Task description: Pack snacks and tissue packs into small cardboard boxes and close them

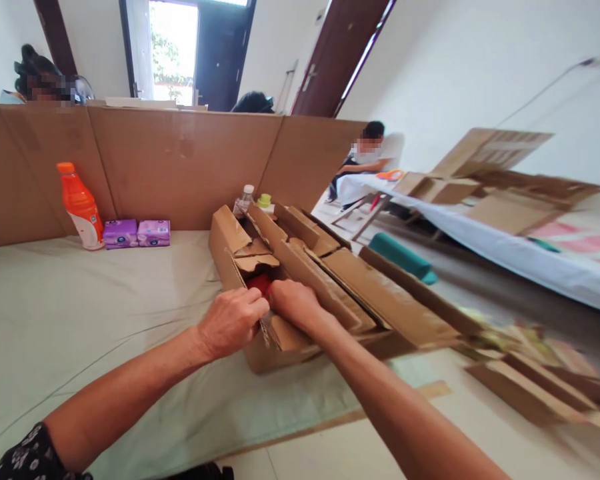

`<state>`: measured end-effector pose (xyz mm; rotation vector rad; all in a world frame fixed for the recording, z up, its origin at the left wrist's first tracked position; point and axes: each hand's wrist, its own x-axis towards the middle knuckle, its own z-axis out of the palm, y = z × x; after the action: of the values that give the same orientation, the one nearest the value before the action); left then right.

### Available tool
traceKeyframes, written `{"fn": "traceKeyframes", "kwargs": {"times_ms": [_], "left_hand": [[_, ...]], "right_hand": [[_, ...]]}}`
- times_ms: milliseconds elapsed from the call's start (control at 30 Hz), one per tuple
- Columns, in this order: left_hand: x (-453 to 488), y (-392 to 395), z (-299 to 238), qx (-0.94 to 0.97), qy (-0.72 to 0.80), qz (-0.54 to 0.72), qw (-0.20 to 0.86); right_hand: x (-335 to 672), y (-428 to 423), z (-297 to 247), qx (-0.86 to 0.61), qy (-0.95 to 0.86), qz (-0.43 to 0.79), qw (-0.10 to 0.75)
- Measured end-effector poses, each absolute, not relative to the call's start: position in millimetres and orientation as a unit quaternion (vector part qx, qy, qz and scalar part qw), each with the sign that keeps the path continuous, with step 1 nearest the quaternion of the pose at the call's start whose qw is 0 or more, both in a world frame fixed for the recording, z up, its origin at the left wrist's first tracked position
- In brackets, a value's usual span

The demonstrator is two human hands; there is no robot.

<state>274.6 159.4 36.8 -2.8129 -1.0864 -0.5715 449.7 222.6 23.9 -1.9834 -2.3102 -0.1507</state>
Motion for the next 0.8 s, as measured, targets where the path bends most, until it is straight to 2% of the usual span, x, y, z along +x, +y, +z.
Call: {"fn": "traceKeyframes", "kwargs": {"times_ms": [133, 200, 267, 400, 500, 567, 667, 733, 800], "left_hand": [[278, 161, 37, -0.913, -0.359, -0.195, 0.021], [282, 164, 36, -0.909, -0.361, -0.207, 0.009], [287, 167, 35, -0.904, -0.364, -0.225, -0.009], [281, 165, 31, -0.880, -0.370, -0.293, -0.053], [249, 150, 28, -0.824, -0.394, -0.390, -0.114], [216, 135, 27, -0.747, -0.410, -0.479, -0.210], [168, 107, 23, -0.608, -0.419, -0.563, -0.371], [142, 88, 18, -0.502, -0.427, -0.587, -0.470], [122, 74, 11, -0.382, -0.436, -0.603, -0.548]], "right_hand": [[447, 212, 45, -0.652, -0.756, -0.019, 0.058], [455, 202, 70, -0.645, -0.753, -0.011, 0.130], [464, 189, 100, -0.625, -0.744, 0.003, 0.235], [469, 158, 154, -0.532, -0.738, -0.001, 0.414], [452, 136, 177, -0.459, -0.743, -0.026, 0.486], [431, 126, 183, -0.432, -0.760, -0.020, 0.485], [391, 124, 183, -0.383, -0.816, 0.013, 0.433], [358, 133, 178, -0.356, -0.863, 0.042, 0.357], [321, 152, 171, -0.330, -0.909, 0.063, 0.246]]}}
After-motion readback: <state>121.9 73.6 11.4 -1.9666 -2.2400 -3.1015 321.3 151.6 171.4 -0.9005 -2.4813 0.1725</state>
